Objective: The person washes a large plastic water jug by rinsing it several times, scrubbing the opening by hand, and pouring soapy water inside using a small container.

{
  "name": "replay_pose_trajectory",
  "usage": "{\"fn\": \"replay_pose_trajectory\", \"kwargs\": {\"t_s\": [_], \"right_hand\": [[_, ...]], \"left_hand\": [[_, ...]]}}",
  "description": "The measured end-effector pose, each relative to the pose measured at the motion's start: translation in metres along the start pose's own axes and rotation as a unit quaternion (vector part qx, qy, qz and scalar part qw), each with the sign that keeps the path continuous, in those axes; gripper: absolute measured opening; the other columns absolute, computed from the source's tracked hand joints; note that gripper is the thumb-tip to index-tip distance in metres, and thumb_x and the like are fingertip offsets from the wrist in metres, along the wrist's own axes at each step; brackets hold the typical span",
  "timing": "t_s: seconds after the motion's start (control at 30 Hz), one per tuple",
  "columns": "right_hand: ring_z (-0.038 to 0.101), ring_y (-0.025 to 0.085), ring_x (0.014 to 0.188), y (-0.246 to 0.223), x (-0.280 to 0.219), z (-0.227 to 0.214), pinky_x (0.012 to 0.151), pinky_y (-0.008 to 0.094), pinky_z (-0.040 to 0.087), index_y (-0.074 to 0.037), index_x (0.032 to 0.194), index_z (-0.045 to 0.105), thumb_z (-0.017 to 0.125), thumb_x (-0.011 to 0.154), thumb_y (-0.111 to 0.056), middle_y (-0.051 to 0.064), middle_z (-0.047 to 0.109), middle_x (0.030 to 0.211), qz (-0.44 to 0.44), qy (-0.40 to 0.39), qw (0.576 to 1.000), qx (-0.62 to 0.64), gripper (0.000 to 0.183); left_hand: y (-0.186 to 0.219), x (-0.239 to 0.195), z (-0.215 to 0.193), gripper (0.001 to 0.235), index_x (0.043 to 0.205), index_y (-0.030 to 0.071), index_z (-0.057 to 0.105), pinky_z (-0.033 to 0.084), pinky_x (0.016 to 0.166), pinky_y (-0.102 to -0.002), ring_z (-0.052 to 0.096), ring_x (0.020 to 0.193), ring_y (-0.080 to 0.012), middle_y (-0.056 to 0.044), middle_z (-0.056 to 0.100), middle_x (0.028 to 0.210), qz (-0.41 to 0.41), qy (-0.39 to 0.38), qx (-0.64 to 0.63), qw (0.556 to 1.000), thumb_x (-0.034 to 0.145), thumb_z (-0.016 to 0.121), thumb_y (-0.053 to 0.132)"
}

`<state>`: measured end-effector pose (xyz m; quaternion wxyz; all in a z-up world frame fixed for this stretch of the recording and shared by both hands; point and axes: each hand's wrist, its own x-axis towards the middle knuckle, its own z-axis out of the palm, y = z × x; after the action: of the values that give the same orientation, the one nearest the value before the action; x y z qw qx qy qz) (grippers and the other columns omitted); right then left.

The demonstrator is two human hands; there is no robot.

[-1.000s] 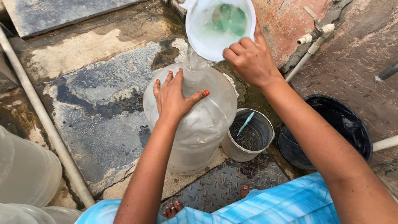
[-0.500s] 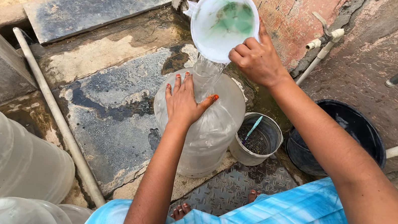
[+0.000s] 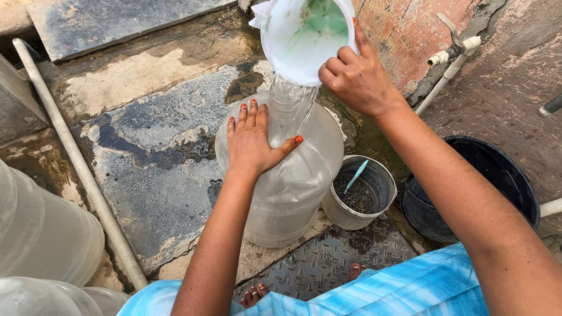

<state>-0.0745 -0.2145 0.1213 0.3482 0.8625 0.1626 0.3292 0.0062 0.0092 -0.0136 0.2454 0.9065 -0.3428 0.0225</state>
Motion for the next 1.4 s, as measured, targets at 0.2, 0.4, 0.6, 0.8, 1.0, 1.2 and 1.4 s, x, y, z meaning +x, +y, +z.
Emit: {"fn": "replay_pose_trajectory", "kwargs": {"t_s": [0.2, 0.4, 0.6, 0.8, 1.0, 1.2, 1.4], "right_hand": [[0.062, 0.015, 0.084, 0.0, 0.003, -0.002, 0.128, 0.058, 0.027, -0.016, 0.082, 0.068, 0.068, 0.087, -0.016, -0.003, 0.054, 0.073, -0.008, 0.009, 1.0, -0.01, 0.006], [0.062, 0.016, 0.087, 0.002, 0.007, 0.0, 0.129, 0.058, 0.026, -0.015, 0.083, 0.068, 0.069, 0.089, -0.014, -0.002, 0.054, 0.076, -0.003, 0.029, 0.999, -0.02, 0.007], [0.062, 0.018, 0.088, 0.002, 0.007, 0.0, 0.129, 0.058, 0.024, -0.014, 0.081, 0.067, 0.069, 0.089, -0.014, 0.0, 0.054, 0.076, 0.007, 0.016, 1.0, -0.024, 0.009], [0.06, 0.017, 0.089, 0.01, -0.012, -0.01, 0.129, 0.058, 0.024, -0.013, 0.087, 0.069, 0.067, 0.088, -0.015, 0.0, 0.054, 0.078, 0.001, 0.001, 0.999, -0.044, 0.003], [0.058, 0.017, 0.094, 0.014, -0.027, -0.029, 0.128, 0.057, 0.025, -0.011, 0.097, 0.071, 0.067, 0.09, -0.019, -0.001, 0.054, 0.086, -0.006, 0.019, 0.997, -0.08, 0.011], [0.06, 0.016, 0.098, 0.006, -0.013, -0.018, 0.132, 0.056, 0.016, -0.012, 0.102, 0.074, 0.066, 0.092, -0.017, -0.002, 0.056, 0.087, -0.012, 0.036, 0.994, -0.105, 0.014], [0.062, 0.016, 0.101, -0.003, 0.003, -0.008, 0.131, 0.055, 0.015, -0.011, 0.093, 0.074, 0.066, 0.088, -0.013, -0.001, 0.058, 0.086, -0.025, 0.02, 0.993, -0.116, 0.01]], "left_hand": [[-0.03, -0.005, -0.011, 0.097, 0.147, 0.025, 0.052, 0.018, 0.121, -0.054, 0.026, 0.151, -0.033, -0.006, 0.038, 0.161, 0.021, 0.01, -0.082, 0.996, 0.073, 0.055, 0.086], [-0.032, -0.009, -0.011, 0.076, 0.14, 0.035, 0.061, 0.014, 0.124, -0.056, 0.027, 0.153, -0.0295, -0.001, 0.042, 0.16, -0.017, 0.022, -0.118, 0.993, 0.075, 0.064, 0.076], [-0.05, -0.002, 0.01, 0.067, 0.139, 0.028, 0.062, 0.026, 0.12, -0.05, 0.03, 0.15, -0.0322, -0.01, 0.041, 0.16, -0.159, 0.07, -0.22, 0.96, 0.082, 0.065, 0.064], [-0.086, 0.005, 0.036, 0.084, 0.147, 0.007, 0.048, 0.037, 0.118, -0.041, 0.048, 0.142, -0.031, -0.017, 0.052, 0.152, -0.341, 0.046, -0.378, 0.859, 0.089, 0.056, 0.066], [-0.041, -0.004, 0.019, 0.08, 0.148, 0.005, 0.043, 0.028, 0.112, -0.056, 0.037, 0.14, -0.0408, -0.022, 0.043, 0.153, -0.211, 0.086, -0.166, 0.959, 0.089, 0.057, 0.056], [0.0, -0.011, 0.018, 0.058, 0.145, 0.012, 0.052, 0.011, 0.119, -0.064, 0.035, 0.147, -0.0372, -0.012, 0.049, 0.153, -0.024, 0.104, -0.067, 0.992, 0.087, 0.049, 0.019], [0.002, -0.015, 0.009, 0.061, 0.147, 0.008, 0.051, 0.014, 0.125, -0.054, 0.039, 0.146, -0.0324, -0.013, 0.053, 0.15, -0.006, 0.109, -0.111, 0.988, 0.086, 0.047, 0.017]]}}
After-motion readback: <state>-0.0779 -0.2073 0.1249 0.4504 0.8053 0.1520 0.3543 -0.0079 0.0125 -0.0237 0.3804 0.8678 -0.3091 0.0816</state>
